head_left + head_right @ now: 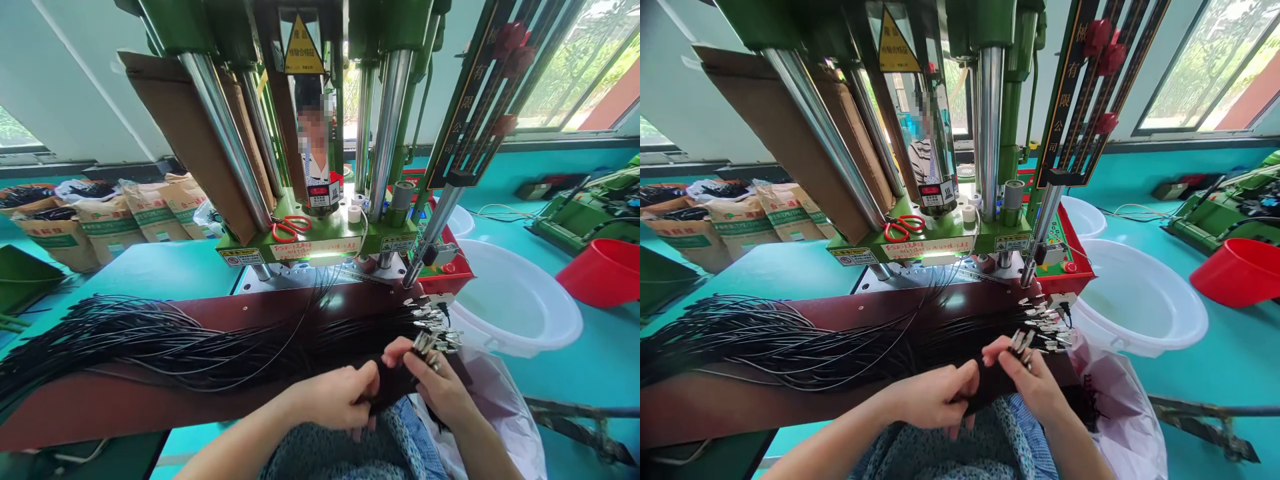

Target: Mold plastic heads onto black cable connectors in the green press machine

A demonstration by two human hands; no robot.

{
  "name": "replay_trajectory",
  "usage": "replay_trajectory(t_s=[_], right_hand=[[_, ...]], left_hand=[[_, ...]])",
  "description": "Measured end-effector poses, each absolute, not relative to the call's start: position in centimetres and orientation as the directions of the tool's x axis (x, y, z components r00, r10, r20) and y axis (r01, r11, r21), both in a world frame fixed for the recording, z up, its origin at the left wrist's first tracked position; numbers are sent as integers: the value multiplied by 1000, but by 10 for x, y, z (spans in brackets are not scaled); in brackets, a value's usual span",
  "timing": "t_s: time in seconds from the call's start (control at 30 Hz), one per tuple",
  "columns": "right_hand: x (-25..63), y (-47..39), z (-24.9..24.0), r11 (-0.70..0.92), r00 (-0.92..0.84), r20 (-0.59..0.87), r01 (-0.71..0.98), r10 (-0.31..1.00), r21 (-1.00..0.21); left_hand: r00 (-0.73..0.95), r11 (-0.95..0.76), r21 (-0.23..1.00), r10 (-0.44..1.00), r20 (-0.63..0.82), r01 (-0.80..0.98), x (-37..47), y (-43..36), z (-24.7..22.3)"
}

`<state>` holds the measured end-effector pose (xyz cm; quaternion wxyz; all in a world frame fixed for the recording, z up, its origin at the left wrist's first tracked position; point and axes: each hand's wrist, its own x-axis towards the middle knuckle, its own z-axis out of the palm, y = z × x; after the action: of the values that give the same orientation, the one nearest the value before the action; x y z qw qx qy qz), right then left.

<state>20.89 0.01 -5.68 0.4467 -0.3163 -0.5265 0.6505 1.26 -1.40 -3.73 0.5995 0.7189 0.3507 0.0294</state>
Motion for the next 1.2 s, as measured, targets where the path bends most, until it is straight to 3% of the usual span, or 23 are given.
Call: replay_trajectory(t_s=[0.07, 0.1, 0.17, 0.27, 0.37, 0.5, 0.57, 0.87, 0.97, 1.03, 1.1, 1.17, 1.2], right_hand=[[201, -9, -55, -16, -573, 88, -173, 815, -985], [196, -13, -55, -21, -630, 82, -155, 772, -988], [188, -15, -57, -88, -670, 12, -115, 742, -989], [184, -5, -59, -251, -652, -74, -183, 755, -950], [187, 15, -49, -160, -615, 17, -231, 788, -960], [191, 35, -26, 178, -697, 23, 152, 717, -972], [190, 37, -20, 257, -755, -12, 238, 656, -937], [184, 47, -23, 270, -867, -24, 180, 497, -946], [185, 79, -25, 325, -794, 23, 222, 607, -919], [183, 108, -33, 476, -625, 42, 549, 780, -687], [178, 134, -45, 511, -506, 81, 833, 858, -209], [171, 152, -57, 494, -493, 83, 869, 866, 12], [168, 157, -62, 501, -502, 71, 865, 862, 39]], left_hand=[[845, 135, 949, 431, -316, 286, 17, -26, -45], [852, 203, 962, 455, -258, 183, 21, -32, -49], [755, 314, 949, 626, -195, -15, 33, -42, -55], [515, 426, 882, 812, -276, -199, 52, -51, -64], [481, 458, 873, 810, -335, -165, 62, -52, -68], [427, 438, 893, 830, -358, -103, 67, -47, -66], [393, 426, 895, 851, -348, -130, 71, -44, -65], [261, 340, 901, 926, -272, -269, 87, -32, -73], [91, 264, 909, 965, -248, -324, 77, -19, -68], [-23, 228, 895, 966, -256, -384, 67, -11, -67], [-72, 193, 884, 967, -245, -426, 59, -5, -69], [-91, 167, 880, 969, -230, -444, 54, -2, -74], [-97, 159, 880, 969, -225, -448, 52, -1, -77]])
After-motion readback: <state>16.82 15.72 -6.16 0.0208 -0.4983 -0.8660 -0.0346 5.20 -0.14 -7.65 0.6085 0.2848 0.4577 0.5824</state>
